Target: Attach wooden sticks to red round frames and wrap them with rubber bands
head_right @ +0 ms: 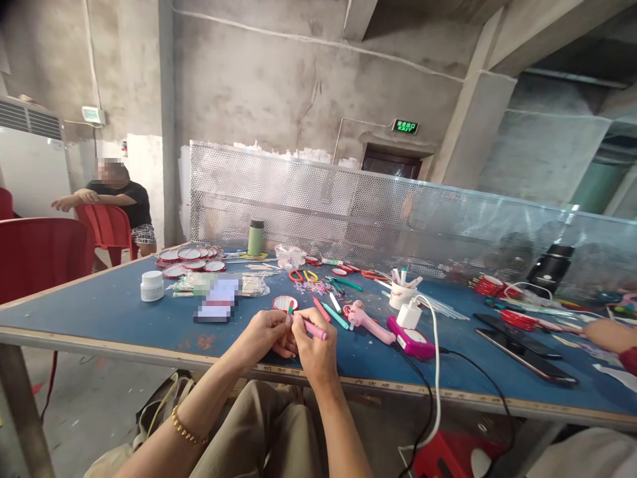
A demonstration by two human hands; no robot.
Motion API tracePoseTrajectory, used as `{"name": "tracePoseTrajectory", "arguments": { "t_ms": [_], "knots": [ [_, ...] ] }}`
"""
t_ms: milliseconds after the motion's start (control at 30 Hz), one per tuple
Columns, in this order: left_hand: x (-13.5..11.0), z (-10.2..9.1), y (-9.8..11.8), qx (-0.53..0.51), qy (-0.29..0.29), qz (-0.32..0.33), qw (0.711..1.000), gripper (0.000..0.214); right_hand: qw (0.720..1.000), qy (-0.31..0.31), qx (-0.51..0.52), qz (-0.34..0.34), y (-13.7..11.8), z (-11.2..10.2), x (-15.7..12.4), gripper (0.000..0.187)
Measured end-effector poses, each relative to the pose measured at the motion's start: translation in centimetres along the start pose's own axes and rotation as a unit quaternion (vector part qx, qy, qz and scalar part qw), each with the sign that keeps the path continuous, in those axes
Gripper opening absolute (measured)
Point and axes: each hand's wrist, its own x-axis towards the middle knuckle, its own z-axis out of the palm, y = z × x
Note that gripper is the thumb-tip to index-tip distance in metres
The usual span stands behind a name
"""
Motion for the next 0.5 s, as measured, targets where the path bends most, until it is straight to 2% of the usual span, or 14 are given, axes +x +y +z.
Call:
{"name": "tracePoseTrajectory", "arguments": {
  "t_ms": [500],
  "knots": [
    [0.08, -0.11, -0.47, 0.01, -0.003, 0.005, 1.0, 0.021, 1.0, -0.002, -0.01, -0.009, -0.26, -0.09, 0.05, 0.022]
  ]
}}
